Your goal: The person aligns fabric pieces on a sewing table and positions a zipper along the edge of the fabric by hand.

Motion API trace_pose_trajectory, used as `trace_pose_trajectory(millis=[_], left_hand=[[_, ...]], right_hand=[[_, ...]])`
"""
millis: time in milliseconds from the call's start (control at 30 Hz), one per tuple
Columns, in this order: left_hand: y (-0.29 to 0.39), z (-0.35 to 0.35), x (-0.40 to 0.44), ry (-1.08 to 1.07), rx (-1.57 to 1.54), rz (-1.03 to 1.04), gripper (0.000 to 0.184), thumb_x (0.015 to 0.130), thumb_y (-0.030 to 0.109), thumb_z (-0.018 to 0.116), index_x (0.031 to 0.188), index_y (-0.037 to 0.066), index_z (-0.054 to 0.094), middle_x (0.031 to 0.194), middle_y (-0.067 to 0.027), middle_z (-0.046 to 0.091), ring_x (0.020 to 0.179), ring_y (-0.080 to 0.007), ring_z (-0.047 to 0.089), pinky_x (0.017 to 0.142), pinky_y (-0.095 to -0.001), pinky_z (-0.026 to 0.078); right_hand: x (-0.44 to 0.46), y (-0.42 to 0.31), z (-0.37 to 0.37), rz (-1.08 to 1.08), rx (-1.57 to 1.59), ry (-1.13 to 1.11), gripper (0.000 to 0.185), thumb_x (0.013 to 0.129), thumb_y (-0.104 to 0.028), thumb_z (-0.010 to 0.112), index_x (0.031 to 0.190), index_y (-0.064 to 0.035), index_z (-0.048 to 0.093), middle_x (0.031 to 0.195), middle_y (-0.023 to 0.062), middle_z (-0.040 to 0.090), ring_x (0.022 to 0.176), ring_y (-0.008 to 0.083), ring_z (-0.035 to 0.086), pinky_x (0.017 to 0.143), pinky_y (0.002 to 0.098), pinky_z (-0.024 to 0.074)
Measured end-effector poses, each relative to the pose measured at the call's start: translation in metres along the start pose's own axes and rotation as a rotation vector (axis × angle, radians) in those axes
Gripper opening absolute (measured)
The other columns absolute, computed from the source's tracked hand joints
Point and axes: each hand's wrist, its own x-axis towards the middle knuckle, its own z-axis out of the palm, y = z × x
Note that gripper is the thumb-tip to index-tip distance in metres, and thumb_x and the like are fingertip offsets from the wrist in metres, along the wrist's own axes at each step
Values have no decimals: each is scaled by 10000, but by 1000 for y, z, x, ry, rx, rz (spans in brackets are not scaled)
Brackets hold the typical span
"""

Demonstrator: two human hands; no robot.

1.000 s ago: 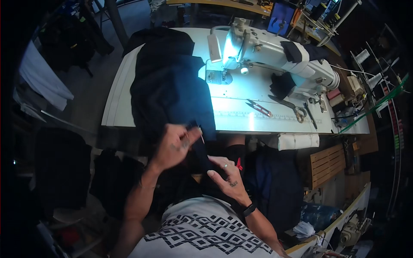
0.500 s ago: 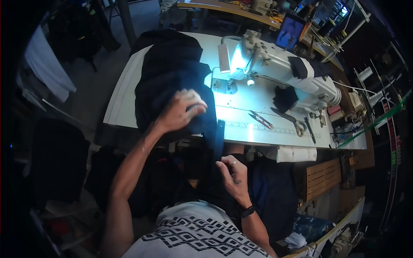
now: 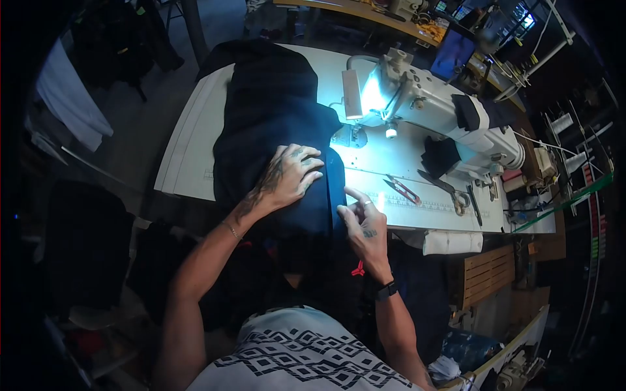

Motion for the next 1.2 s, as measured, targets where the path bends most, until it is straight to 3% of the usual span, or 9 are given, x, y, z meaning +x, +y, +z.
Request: trace_pose_trajectory(millis=[67, 200, 300, 533, 800, 967, 1200], left_hand=[[-2, -8, 2, -34, -5, -9, 296, 1016, 265, 745, 1233, 74, 810, 1393, -85, 715, 1292, -258, 620, 1081, -407, 456], [-3, -6, 4, -42, -22, 8, 298, 1019, 248, 742, 1270, 99, 799, 1375, -72, 717, 1262, -243, 622, 1063, -397, 449], [-1, -4, 2, -25, -22, 3, 338, 1020, 235, 737, 1347, 160, 778, 1351, -60, 707, 1233, -238, 616, 1051, -400, 431], [-1, -4, 2, -68, -29, -42, 353, 1043, 218, 701, 1388, 185, 769, 1397, -71, 668, 1267, -251, 587, 1069, -410, 422], [0, -6, 3, -86, -17, -36, 359, 1044, 216, 691, 1391, 170, 774, 1397, -79, 669, 1269, -252, 582, 1088, -414, 418], [0, -5, 2, -70, 2, -30, 356, 1044, 210, 680, 1381, 148, 778, 1407, -86, 674, 1266, -256, 586, 1085, -413, 422], [0, -6, 4, -140, 24, -18, 406, 1065, 241, 665, 1463, 176, 713, 1582, 19, 614, 1305, -243, 545, 1134, -412, 393]], right_hand=[[5, 4, 4, -29, -207, -34, 343, 1001, -87, 762, 1331, 4, 756, 764, 146, 703, 626, 202, 647, 644, 335, 527], [10, -2, 3, -25, -306, -77, 354, 996, -94, 761, 1339, -5, 761, 859, 203, 769, 666, 290, 714, 685, 367, 564], [12, -3, 5, -95, -315, -71, 295, 996, -113, 760, 1264, 5, 793, 1090, 268, 789, 912, 405, 794, 812, 413, 616], [18, 0, 5, -90, -302, -94, 281, 995, -89, 751, 1253, 13, 794, 1106, 265, 790, 950, 404, 793, 834, 408, 617], [15, -3, 5, -107, -311, -92, 268, 996, -80, 761, 1252, -10, 802, 903, 201, 743, 718, 361, 709, 683, 411, 546], [17, -1, 6, -115, -287, -81, 267, 998, -89, 764, 1252, -18, 806, 894, 195, 737, 714, 351, 707, 677, 405, 544], [17, 2, 6, -130, -326, -90, 276, 986, -98, 783, 1250, -25, 809, 852, 178, 712, 682, 341, 682, 656, 402, 530]])
